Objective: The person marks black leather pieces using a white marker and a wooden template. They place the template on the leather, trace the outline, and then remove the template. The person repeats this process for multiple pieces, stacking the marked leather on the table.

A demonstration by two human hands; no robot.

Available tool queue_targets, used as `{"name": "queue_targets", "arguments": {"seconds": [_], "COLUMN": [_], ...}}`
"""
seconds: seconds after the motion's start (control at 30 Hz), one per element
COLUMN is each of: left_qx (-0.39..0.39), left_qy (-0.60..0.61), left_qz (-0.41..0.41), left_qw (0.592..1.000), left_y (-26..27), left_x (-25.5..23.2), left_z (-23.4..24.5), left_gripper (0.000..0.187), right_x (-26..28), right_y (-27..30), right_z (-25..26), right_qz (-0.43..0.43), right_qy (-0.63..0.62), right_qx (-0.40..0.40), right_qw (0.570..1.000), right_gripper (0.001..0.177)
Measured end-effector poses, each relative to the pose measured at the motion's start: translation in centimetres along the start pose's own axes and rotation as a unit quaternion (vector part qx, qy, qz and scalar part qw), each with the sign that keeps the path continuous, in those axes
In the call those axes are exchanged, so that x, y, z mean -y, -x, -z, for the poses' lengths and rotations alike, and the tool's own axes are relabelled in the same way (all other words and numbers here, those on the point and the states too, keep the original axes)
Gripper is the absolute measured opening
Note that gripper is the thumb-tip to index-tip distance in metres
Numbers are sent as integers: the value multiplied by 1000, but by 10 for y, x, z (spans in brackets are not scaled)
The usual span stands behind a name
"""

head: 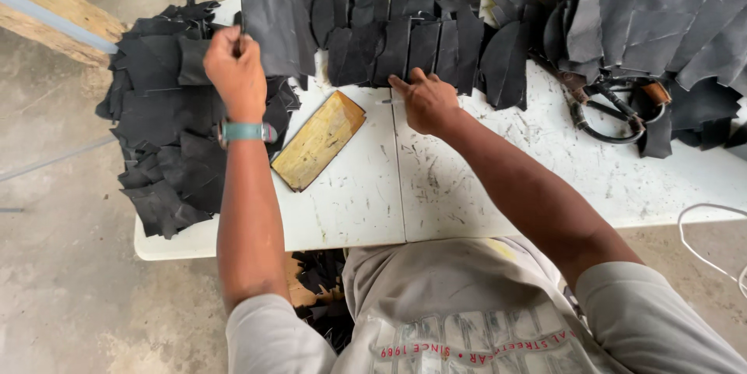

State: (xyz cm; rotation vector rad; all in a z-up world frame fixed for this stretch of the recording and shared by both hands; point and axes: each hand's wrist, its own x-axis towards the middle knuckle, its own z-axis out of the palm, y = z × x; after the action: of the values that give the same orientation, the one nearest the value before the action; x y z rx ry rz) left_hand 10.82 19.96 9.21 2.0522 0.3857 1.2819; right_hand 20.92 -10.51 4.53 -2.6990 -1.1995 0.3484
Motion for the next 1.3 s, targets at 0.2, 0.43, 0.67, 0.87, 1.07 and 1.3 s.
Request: {"name": "queue_targets", "arguments": {"seconds": [0.2, 0.43, 0.67, 0.87, 1.07, 1.3], "left_qx": [26, 101, 170, 146, 208, 145], "left_qy": [302, 537, 801, 788, 664, 642], "left_qz": [264, 332, 376, 463, 375, 422], "left_qw": [916, 769, 433, 380, 613, 624], "left_y": [76, 168, 204, 220, 214, 201], "left_x": [-45, -84, -134, -134, -94, -111], "left_z": [16, -25, -27, -51, -26, -9], "left_gripper": [5, 6, 57, 55, 67, 67], "right_x": [-22, -40, -53, -62, -103, -134], "right_y": [16, 76, 115, 124, 128, 125], "right_z": [37, 17, -9, -2, -3, -26], "right_qz": [57, 26, 8, -24, -14, -23], "right_qy": [39, -684, -870, -889, -862, -838], "right_qx": [-106, 13, 119, 71, 23, 26], "right_qw": [992, 729, 478, 451, 506, 545], "right_gripper": [81, 63, 46, 32, 23, 26]}}
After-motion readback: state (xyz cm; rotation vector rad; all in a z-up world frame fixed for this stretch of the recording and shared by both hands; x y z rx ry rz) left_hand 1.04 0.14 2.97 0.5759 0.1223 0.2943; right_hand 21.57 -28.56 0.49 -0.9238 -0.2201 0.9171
